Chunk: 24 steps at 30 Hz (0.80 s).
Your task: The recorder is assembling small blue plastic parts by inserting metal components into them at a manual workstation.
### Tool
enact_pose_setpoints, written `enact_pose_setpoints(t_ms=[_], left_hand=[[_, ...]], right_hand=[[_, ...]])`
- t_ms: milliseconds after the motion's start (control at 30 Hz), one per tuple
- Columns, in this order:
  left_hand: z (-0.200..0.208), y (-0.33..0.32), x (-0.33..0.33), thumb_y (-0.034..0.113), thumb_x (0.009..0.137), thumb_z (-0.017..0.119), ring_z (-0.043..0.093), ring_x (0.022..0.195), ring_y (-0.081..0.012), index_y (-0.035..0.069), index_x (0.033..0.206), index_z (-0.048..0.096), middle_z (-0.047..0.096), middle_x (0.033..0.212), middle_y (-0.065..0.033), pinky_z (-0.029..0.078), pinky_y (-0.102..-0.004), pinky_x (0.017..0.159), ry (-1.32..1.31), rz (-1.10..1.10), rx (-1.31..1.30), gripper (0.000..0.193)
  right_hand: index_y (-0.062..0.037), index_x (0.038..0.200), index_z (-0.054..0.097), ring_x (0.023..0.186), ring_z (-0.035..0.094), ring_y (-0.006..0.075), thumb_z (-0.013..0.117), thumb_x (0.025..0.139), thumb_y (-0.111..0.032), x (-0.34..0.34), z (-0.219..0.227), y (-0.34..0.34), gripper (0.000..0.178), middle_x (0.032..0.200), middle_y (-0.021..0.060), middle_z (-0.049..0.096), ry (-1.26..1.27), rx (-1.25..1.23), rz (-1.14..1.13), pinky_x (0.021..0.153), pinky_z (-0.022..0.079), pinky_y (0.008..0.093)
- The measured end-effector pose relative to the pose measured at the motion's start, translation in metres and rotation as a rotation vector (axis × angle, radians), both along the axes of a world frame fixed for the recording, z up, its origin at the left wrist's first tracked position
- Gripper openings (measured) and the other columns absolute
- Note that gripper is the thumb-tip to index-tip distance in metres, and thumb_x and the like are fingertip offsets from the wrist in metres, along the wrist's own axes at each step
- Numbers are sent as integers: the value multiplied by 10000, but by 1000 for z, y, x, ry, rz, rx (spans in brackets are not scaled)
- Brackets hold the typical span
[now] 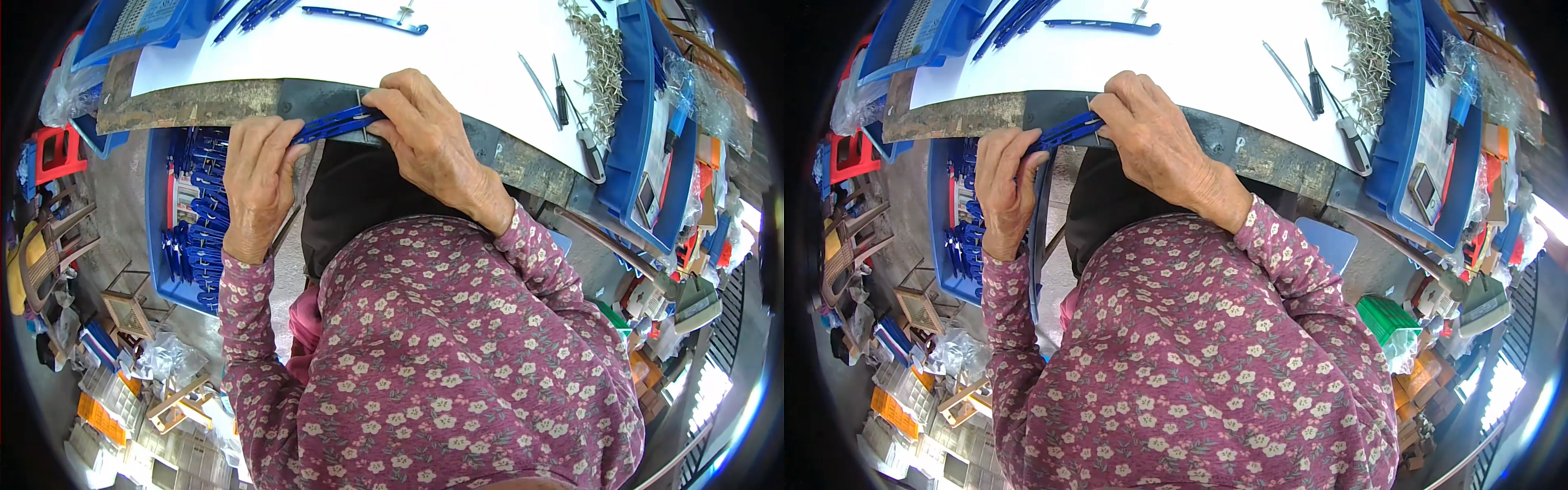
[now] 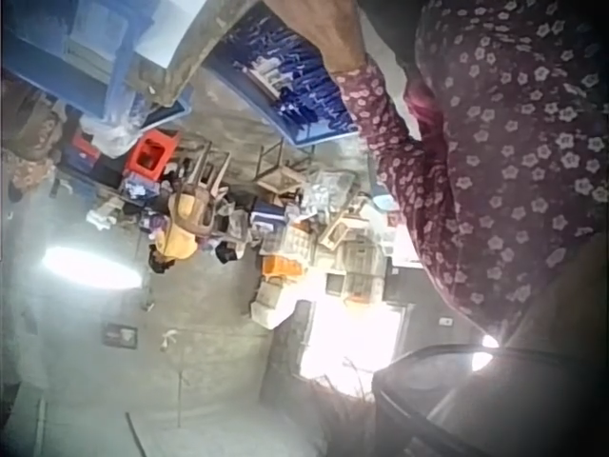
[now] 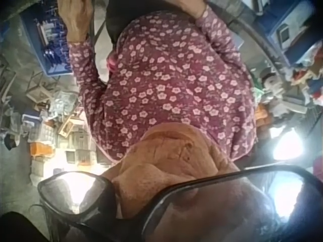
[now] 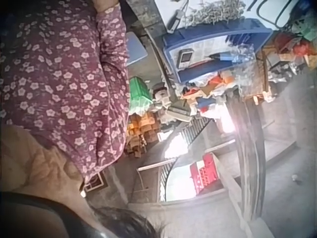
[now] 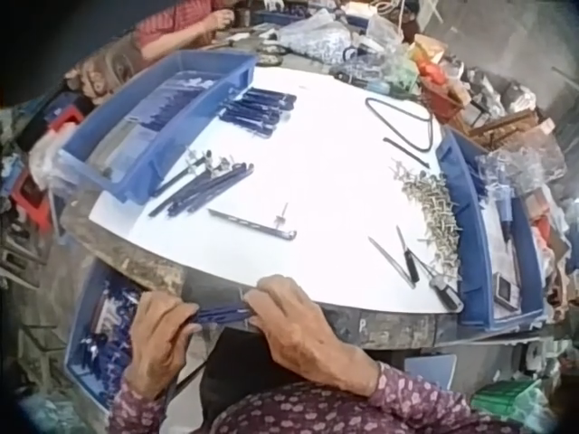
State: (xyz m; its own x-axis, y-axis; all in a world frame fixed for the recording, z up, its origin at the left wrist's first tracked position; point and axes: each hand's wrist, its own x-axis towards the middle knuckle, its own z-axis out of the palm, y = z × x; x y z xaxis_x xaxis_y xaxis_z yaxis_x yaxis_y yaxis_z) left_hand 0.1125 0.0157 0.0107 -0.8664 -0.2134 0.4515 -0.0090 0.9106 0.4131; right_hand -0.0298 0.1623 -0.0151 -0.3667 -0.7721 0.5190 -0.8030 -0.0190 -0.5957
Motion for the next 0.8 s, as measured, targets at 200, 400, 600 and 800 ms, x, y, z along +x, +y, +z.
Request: enact_pose_setpoints(t_ms=[200,400,600,800], left_hand=[[2,17,8,5,714,643,520,815,-285,13,939,554,535,874,-115,437,-348,700,-62,105,138,242],[-10,58,18,32,778,634,546,677,-143,18,958,512,568,818,-74,439,-245,613,-148,320,929,217],[0,82,4,46,810,601,572,668,-119,-32,1062,483,633,851,-111,454,-213,615,-101,231,1667,288],[11,101,-25,42,810,596,581,708,-126,-51,1020,487,618,847,-117,466,-217,664,-114,24,1688,254]], right_hand=[[-22,1007,565,810,530,234,633,719,37,0,2,3,302,938,101,501,-53,30,8,641,451,307],[-27,1075,566,833,543,229,614,739,48,-3,-4,2,348,1008,108,498,-20,23,14,666,467,291],[-14,1060,575,754,545,138,560,808,26,-2,11,14,255,916,73,546,-383,-24,-32,635,455,244],[-4,1095,578,794,539,84,537,859,-47,-13,31,42,244,912,33,569,-812,-95,-68,652,471,199]])
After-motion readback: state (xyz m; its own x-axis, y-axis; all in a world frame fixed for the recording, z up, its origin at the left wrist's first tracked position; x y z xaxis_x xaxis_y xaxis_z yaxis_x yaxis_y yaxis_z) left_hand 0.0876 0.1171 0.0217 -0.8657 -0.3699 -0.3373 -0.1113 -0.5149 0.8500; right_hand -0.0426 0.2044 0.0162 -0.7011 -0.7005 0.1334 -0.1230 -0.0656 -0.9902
